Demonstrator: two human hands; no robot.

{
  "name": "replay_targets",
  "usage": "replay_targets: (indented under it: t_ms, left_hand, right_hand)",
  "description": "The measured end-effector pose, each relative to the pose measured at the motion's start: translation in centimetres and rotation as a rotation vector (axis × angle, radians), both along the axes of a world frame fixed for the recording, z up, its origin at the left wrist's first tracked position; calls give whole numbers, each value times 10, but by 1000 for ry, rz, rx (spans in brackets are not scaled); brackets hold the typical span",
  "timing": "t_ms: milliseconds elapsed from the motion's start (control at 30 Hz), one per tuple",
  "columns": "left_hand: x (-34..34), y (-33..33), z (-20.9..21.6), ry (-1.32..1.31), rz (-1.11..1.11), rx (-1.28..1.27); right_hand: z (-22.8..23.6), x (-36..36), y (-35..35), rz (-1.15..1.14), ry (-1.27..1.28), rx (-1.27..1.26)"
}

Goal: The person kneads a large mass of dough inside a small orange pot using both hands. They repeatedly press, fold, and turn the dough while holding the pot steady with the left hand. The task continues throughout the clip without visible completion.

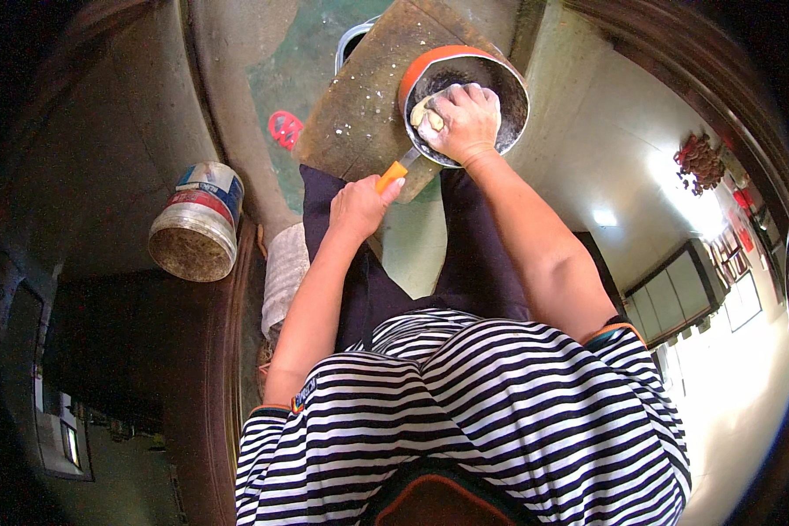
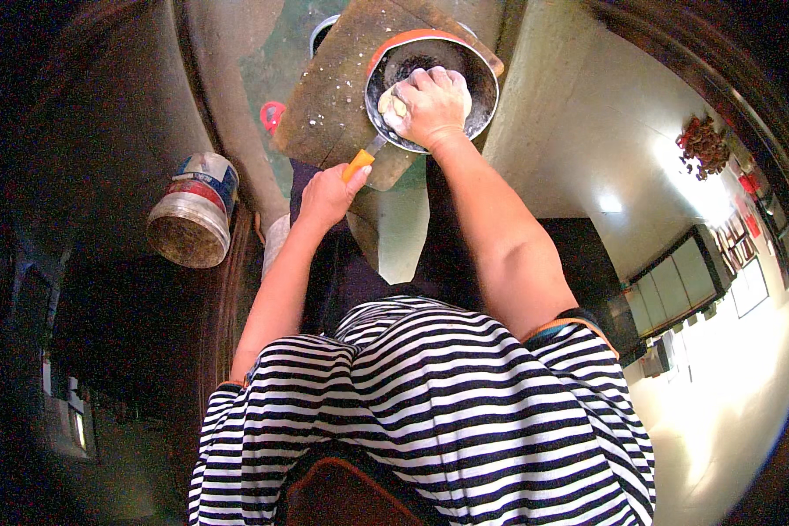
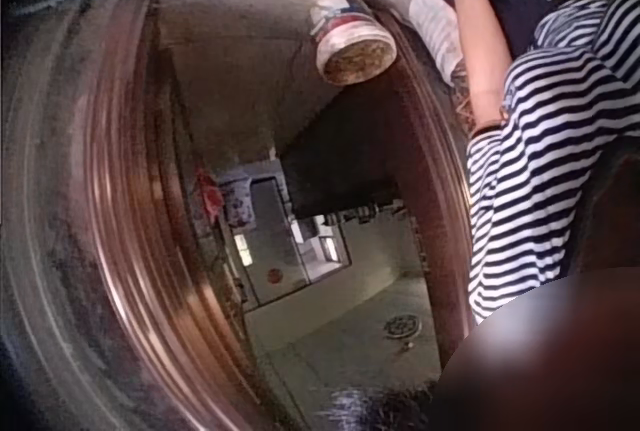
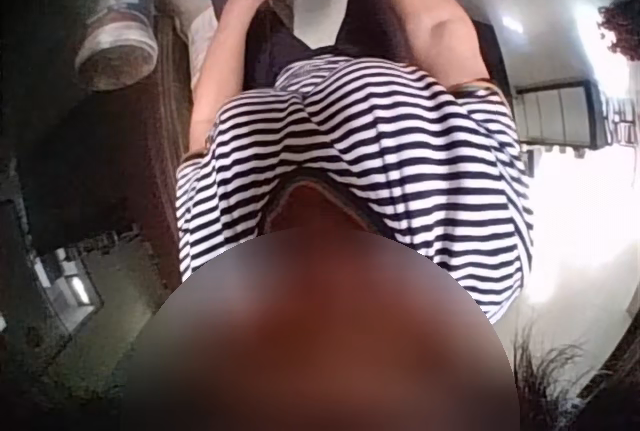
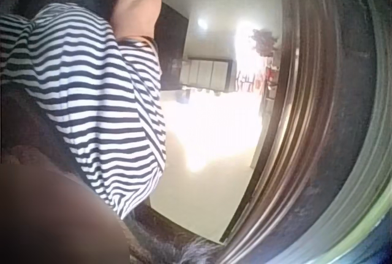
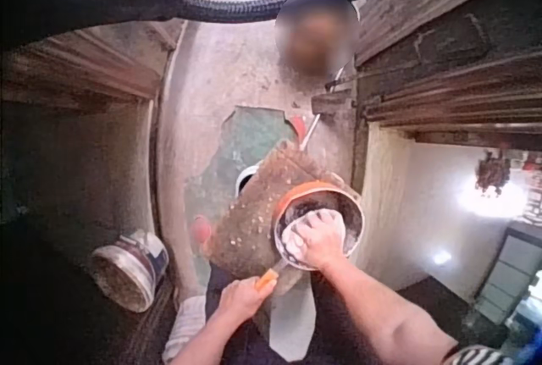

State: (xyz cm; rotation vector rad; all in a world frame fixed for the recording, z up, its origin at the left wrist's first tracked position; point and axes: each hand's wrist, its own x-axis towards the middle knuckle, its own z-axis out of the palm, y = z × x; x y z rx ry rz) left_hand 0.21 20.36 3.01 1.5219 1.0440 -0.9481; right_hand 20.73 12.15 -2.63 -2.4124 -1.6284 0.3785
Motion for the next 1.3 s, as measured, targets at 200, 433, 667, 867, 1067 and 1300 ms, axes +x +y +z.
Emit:
replay_targets:
  t_ms: [200,433,667,867,1067,1300]
  left_hand:
    - [-1,-2,-2,0,-24,15]
    - [-4,-11,-2,-13,-9,80]
    - [-1,-9,4,16,-11,112]
    - [-6,-16,0,-4,18,116]
    - [-5,-17,-1,-24,59,69]
    - [-9,-16,-5,-25,66,35]
  right_hand:
    - [-11,5,3,20,19,-39]
    - [-13,12,12,81,82,-173]
    - [6,15,10,-325,33,-154]
    - [22,10,6,-511,132,-268]
    - [25,5,10,-412,137,-127]
    - [-15,18,-4,-469,332,-131]
